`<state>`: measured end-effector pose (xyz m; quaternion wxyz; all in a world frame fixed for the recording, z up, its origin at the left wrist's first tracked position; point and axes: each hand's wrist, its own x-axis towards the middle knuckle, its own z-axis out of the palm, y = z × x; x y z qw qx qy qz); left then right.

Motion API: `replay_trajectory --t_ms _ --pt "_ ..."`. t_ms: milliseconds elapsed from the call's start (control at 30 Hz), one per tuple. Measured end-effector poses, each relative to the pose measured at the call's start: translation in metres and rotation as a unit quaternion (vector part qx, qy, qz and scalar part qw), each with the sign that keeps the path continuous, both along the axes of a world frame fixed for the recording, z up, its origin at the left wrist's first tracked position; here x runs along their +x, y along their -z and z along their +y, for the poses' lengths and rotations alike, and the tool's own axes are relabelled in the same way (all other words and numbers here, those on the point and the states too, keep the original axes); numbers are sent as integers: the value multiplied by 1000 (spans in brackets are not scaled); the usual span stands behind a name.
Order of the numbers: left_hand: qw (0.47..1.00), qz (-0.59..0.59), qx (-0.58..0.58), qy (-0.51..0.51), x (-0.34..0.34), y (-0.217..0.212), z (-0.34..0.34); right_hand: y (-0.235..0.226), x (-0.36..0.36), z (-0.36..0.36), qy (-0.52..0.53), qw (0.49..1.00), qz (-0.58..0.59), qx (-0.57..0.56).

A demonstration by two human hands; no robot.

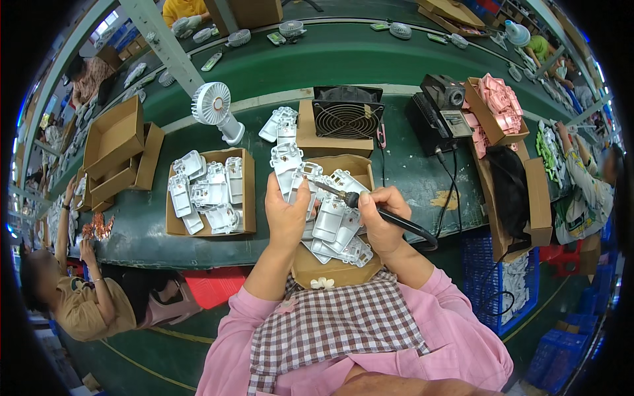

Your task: The person uses a soldering iron to touch points on white plastic components, repeating the process for several pieces before moving the box aside to pick up more parts from another box.

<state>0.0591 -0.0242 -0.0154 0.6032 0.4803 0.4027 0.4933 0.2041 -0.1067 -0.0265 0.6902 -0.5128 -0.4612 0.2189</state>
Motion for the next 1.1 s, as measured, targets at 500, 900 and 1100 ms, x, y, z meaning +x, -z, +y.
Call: replay_trajectory --t_ms 500,900,1100 --pt "1000 6 4 -2 1 0 -1 -1 -2 2 15 999 36 -4" --pt "1000 17 5 18 0 2 -1 -7 -2 0 0 995 104 -4" --pt "999 32 1 19 1 -4 -2 -8 -2 2 -2 996 88 -10"
